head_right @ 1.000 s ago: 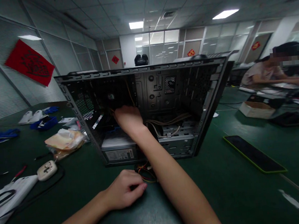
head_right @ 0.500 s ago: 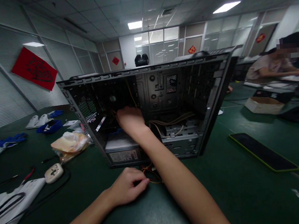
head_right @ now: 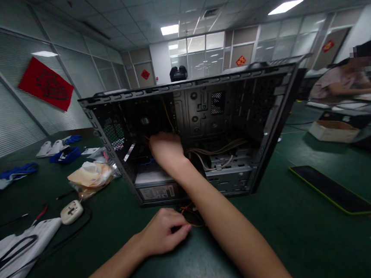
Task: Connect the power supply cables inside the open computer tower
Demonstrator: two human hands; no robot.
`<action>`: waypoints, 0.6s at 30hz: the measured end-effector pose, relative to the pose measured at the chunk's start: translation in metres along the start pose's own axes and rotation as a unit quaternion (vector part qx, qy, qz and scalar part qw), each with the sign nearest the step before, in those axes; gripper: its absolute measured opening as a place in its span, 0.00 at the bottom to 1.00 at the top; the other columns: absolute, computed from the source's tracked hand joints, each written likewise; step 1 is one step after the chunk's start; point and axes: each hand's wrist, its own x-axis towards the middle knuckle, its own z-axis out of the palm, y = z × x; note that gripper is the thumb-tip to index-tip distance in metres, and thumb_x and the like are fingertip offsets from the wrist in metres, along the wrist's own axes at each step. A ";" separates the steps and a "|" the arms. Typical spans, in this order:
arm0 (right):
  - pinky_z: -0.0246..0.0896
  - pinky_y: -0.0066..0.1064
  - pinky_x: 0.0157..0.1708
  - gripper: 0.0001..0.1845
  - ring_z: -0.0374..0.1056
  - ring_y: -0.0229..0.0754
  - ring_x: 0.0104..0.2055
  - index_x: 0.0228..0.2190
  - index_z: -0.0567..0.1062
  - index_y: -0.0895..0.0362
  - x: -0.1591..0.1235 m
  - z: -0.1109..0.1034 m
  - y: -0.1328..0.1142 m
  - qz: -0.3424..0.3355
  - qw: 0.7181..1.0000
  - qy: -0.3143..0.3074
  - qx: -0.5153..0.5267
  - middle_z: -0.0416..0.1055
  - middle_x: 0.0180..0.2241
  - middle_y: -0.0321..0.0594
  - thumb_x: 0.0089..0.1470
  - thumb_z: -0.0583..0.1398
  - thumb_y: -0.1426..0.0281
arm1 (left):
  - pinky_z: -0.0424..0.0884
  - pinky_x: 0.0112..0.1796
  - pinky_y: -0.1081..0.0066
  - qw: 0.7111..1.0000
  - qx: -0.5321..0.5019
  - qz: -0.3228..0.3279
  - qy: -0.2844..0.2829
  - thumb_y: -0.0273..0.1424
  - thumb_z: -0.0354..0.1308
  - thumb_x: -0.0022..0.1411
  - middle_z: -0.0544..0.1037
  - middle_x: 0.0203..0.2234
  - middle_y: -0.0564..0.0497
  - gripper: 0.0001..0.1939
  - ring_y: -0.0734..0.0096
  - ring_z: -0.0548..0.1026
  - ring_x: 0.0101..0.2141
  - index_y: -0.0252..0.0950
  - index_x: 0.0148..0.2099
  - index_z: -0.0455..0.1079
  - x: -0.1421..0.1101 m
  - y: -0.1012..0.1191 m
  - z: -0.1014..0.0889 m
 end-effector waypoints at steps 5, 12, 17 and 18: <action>0.72 0.40 0.39 0.19 0.78 0.56 0.42 0.40 0.82 0.62 0.000 0.002 -0.003 -0.001 1.000 -0.003 -0.002 0.79 0.38 0.57 0.68 0.53 0.66 | 0.59 0.27 0.72 1.000 -0.009 0.000 -0.001 0.31 0.50 0.69 0.65 0.18 0.54 0.18 0.74 0.64 0.21 0.36 0.25 0.63 0.000 0.000 0.000; 0.72 0.41 0.39 0.19 0.78 0.56 0.42 0.41 0.81 0.61 0.003 0.009 -0.009 -0.012 1.000 0.001 0.003 0.79 0.38 0.57 0.69 0.52 0.66 | 0.58 0.28 0.71 1.000 -0.007 0.004 -0.013 0.31 0.50 0.69 0.63 0.18 0.55 0.18 0.74 0.63 0.21 0.37 0.24 0.59 0.000 0.000 0.002; 0.71 0.38 0.41 0.21 0.77 0.53 0.43 0.42 0.81 0.61 0.006 0.011 -0.006 -0.002 1.000 0.004 0.015 0.79 0.39 0.57 0.70 0.51 0.64 | 0.57 0.28 0.71 1.000 -0.010 -0.003 -0.021 0.30 0.51 0.69 0.64 0.18 0.55 0.18 0.74 0.63 0.21 0.37 0.24 0.59 -0.001 0.003 0.001; 0.71 0.38 0.41 0.21 0.77 0.53 0.43 0.43 0.81 0.61 0.006 0.012 -0.005 -0.003 1.000 0.003 0.019 0.79 0.40 0.57 0.70 0.51 0.64 | 0.57 0.28 0.71 1.000 -0.012 -0.005 -0.022 0.30 0.51 0.69 0.65 0.18 0.54 0.18 0.74 0.63 0.21 0.37 0.24 0.60 0.000 0.004 0.000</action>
